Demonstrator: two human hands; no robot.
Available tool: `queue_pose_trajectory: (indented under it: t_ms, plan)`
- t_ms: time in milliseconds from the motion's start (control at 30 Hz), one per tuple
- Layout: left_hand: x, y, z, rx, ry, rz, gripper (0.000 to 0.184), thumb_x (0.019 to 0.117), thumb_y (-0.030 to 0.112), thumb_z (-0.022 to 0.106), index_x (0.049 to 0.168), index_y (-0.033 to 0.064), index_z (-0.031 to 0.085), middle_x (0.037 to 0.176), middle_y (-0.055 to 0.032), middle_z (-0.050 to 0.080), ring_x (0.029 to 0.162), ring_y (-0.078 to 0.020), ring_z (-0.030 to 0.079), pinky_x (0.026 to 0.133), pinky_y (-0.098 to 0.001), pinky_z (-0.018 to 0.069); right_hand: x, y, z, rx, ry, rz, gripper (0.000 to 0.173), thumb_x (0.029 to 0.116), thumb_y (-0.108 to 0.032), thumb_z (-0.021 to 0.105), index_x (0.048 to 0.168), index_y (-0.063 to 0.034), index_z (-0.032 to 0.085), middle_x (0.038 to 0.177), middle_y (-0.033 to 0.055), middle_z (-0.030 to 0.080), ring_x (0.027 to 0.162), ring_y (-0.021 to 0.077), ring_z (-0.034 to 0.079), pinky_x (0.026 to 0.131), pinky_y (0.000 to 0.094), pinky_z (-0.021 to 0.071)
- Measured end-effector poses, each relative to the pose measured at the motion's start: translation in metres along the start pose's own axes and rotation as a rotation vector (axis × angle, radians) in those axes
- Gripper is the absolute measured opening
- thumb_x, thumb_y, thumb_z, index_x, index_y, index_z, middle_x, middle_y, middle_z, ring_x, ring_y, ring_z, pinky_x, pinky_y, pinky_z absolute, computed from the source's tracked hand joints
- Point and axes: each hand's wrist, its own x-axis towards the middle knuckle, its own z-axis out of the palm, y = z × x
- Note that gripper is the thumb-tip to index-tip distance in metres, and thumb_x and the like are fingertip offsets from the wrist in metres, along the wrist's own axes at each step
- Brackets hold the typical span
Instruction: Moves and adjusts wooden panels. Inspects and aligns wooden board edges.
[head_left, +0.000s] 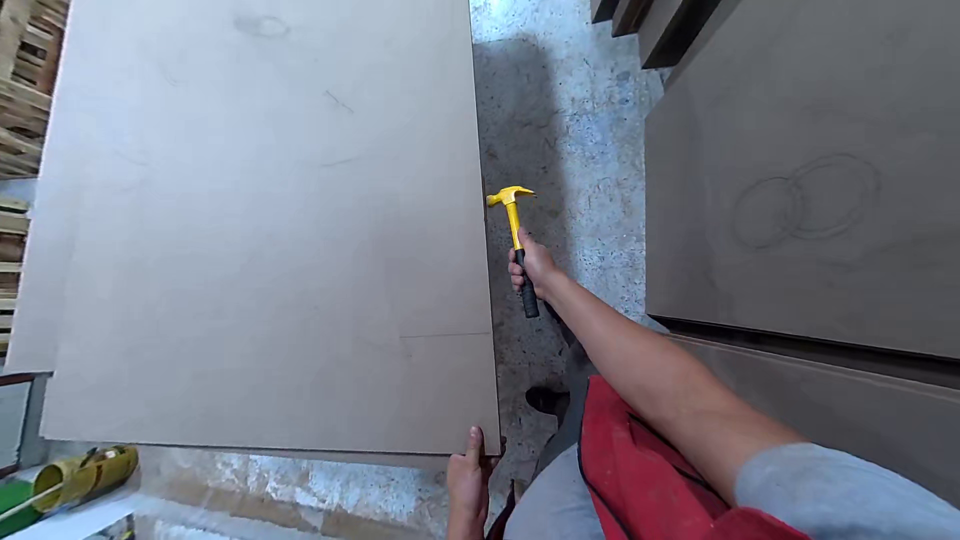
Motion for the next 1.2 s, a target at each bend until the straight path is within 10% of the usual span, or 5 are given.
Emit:
queue_pose_trajectory:
  t_ms: [200,733,900,1033,1200]
  plan:
    - [-0.003,0.002,0.002,-0.006,0.016,-0.025,0.041,0.1097,0.026,0.050,0.124,-0.0119,0.054,0.101,-0.0274,0.073,0.087,-0.0344,0.076,0.078,-0.0456,0.0646,0.013,-0.018,0.015,0.347,0.175,-0.132,0.069,0.1049,-0.069,0.018,0.084,-0.0120,0.049,0.049,-0.0012,0.039,0.038,0.0142,0.043,0.040,0.0342,0.0467]
    - [0.003,0.000,0.000,-0.022,0.015,-0.028,0.040,0.1093,0.024,0.051,0.126,-0.0122,0.052,0.102,-0.0273,0.072,0.088,-0.0350,0.076,0.079,-0.0483,0.0646,0.018,-0.031,0.011,0.224,0.122,-0.058,0.066,0.1051,-0.069,0.017,0.083,-0.0143,0.048,0.050,-0.0038,0.036,0.038,0.0108,0.038,0.039,0.0295,0.0415]
    - [0.005,0.006,-0.002,0.014,-0.038,-0.003,0.047,0.1048,0.028,0.061,0.135,-0.0062,0.050,0.108,-0.0208,0.073,0.093,-0.0289,0.075,0.082,-0.0455,0.0645,-0.008,-0.003,0.014,-0.393,0.040,0.014,0.065,0.1048,-0.069,0.024,0.090,-0.0130,0.054,0.055,-0.0040,0.041,0.043,0.0106,0.040,0.043,0.0304,0.0429]
    - [0.000,0.000,-0.012,0.018,-0.038,-0.055,0.056,0.1037,0.039,0.061,0.139,-0.0035,0.051,0.121,-0.0197,0.069,0.104,-0.0267,0.073,0.091,-0.0441,0.0619,-0.077,0.043,0.010,-0.615,0.141,-0.336,0.068,0.1075,-0.064,0.019,0.089,-0.0100,0.055,0.054,-0.0024,0.048,0.042,0.0140,0.050,0.043,0.0363,0.0512]
    - [-0.057,-0.022,-0.017,0.202,0.212,0.151,0.070,0.1013,0.049,0.060,0.155,0.0074,0.042,0.133,-0.0148,0.065,0.120,-0.0277,0.065,0.106,-0.0500,0.0521,-0.161,0.074,0.026,-1.188,-0.387,-0.630,0.025,0.1064,-0.024,0.046,0.106,-0.0003,0.055,0.067,0.0015,0.061,0.053,0.0146,0.063,0.052,0.0346,0.0597]
